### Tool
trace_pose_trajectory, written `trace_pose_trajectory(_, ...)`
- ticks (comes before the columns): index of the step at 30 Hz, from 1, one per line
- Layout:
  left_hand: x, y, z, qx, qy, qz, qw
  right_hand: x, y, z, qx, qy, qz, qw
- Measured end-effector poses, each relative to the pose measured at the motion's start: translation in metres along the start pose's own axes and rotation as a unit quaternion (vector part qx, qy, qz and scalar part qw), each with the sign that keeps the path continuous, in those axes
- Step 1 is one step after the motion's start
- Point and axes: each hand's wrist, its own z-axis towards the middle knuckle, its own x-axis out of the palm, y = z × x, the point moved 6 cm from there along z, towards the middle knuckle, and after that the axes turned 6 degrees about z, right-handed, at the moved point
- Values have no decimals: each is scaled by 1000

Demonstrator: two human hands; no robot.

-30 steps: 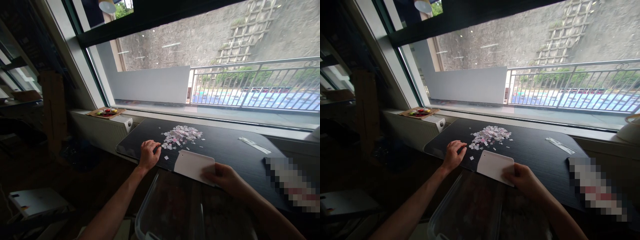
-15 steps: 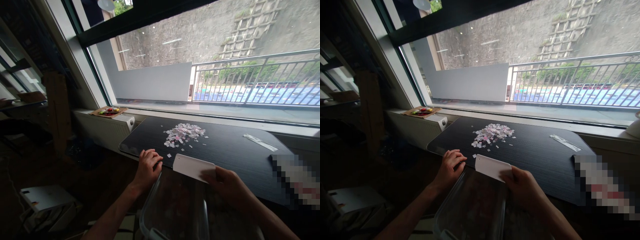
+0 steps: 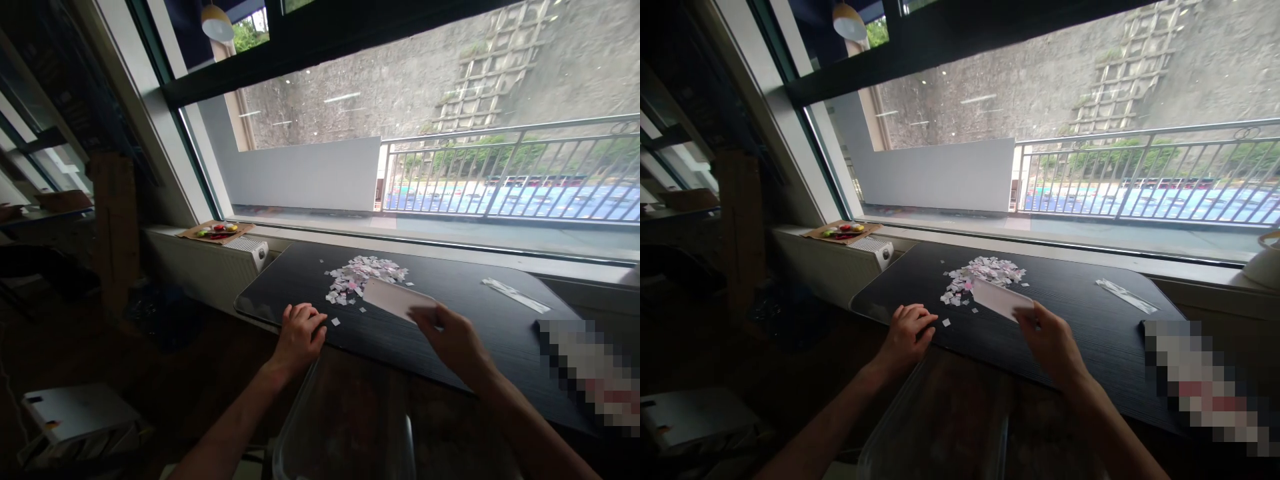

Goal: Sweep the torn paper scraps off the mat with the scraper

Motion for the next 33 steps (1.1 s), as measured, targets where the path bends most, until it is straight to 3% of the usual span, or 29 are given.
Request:
trace_pose_trajectory(4, 4, 7, 7, -2, -16, -4, 1000, 30, 19, 63, -16, 23, -26, 999)
trace_pose_trajectory(8, 0, 23, 14, -7, -56, -1, 998, 72, 43, 96, -52, 89, -54, 993)
trace_pose_trajectory(12, -1, 37, 19, -14, -80, -2, 997, 100, 60, 103, -115, 124, -97, 981)
trace_pose_trajectory(17, 6, 50, 28, -41, -83, 8, 996, 115, 76, 117, -181, 168, -186, 951)
trace_pose_trajectory(28, 9, 54, 31, -77, -117, 11, 990, 177, 113, 138, -206, 227, -329, 893)
trace_pose_trajectory(31, 8, 52, 31, -78, -114, 8, 990, 177, 110, 123, -221, 259, -336, 878)
trace_pose_trajectory(33, 8, 51, 31, -78, -115, 7, 990, 163, 102, 106, -231, 273, -338, 870)
